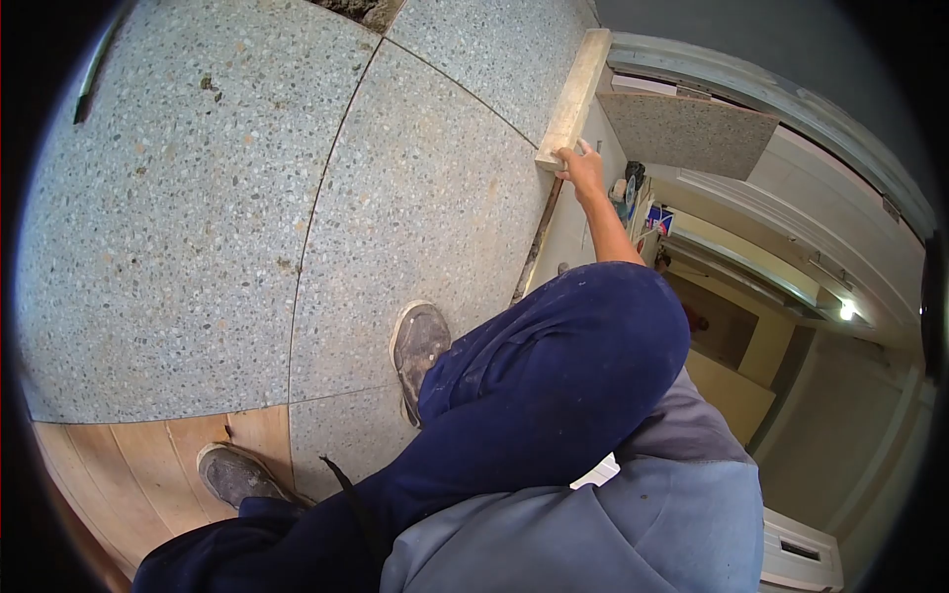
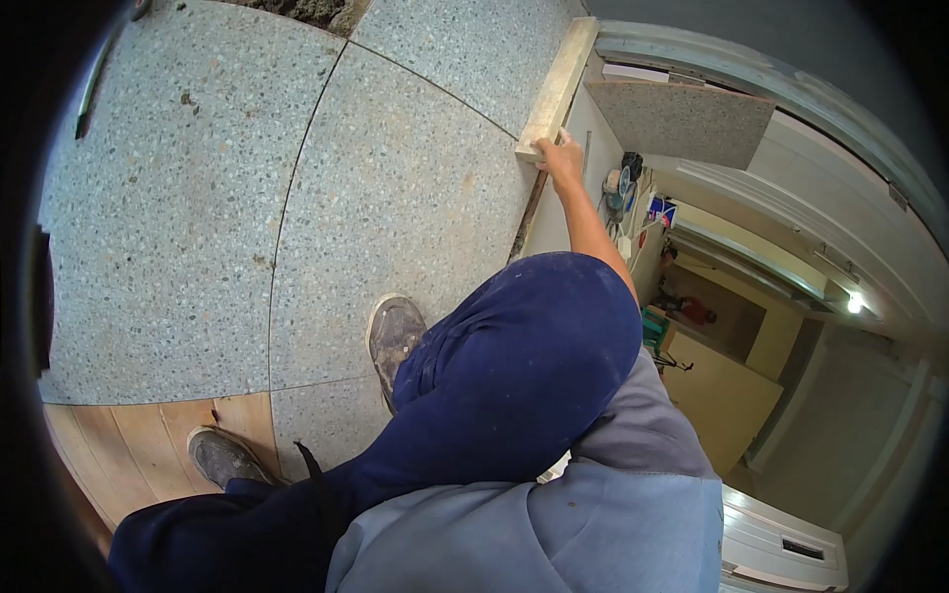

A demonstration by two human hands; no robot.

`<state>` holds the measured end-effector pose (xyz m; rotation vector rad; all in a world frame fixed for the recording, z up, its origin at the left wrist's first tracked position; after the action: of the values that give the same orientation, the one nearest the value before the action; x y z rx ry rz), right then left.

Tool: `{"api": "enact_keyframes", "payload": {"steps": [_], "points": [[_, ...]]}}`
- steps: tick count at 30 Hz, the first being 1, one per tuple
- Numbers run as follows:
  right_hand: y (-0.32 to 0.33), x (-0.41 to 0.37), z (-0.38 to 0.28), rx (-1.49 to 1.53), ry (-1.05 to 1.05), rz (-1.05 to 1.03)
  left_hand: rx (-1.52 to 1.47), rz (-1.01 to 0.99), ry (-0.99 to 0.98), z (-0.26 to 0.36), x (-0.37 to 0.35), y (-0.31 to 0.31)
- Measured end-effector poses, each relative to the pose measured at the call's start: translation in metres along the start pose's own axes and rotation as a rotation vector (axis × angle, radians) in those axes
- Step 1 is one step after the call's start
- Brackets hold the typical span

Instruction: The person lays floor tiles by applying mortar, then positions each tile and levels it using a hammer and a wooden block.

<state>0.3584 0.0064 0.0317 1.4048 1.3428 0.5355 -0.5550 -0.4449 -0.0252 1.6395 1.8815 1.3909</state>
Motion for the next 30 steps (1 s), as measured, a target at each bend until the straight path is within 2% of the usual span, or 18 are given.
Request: {"api": "enact_keyframes", "payload": {"steps": [5, 8, 11, 18, 20, 23, 25, 30], "points": [[0.003, 0.001, -0.004, -0.011, -0.001, 0.043, -0.019, 0.065, -0.059, 0.003, 0.000, 0.008], [0.002, 0.000, -0.002, 0.014, -0.011, 0.055, -0.036, 0.002, -0.059, 0.002, 0.001, 0.008], [0.002, 0.002, -0.003, 0.018, -0.002, 0.067, -0.019, 0.179, -0.159, 0.016, 0.003, 0.038], [0.008, 0.027, -0.014, 0.008, 0.015, 0.108, 0.016, 0.041, -0.046, 0.005, 0.001, 0.016], [0.011, 0.033, -0.019, -0.032, 0.005, 0.115, 0.025, 0.054, -0.008, -0.001, -0.002, 0.001], [0.013, 0.035, -0.030, -0.050, 0.032, 0.120, 0.005, -0.084, 0.036, -0.011, -0.009, -0.019], [0.014, 0.042, -0.035, -0.066, 0.043, 0.124, -0.007, -0.053, 0.062, -0.015, -0.014, -0.021], [0.019, 0.052, -0.037, -0.104, 0.101, 0.160, -0.251, -0.288, 0.274, -0.072, -0.062, -0.145]]}}
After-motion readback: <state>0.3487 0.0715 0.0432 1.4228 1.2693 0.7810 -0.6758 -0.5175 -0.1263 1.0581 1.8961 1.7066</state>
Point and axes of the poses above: each hand's wrist, its own x-axis towards the middle knuckle, its own y-axis out of the back of the hand, z = x × y, the point moved 9 cm from there along x, towards the middle knuckle, and after that the axes turned 1 degree about -y, right-handed, at the moved point
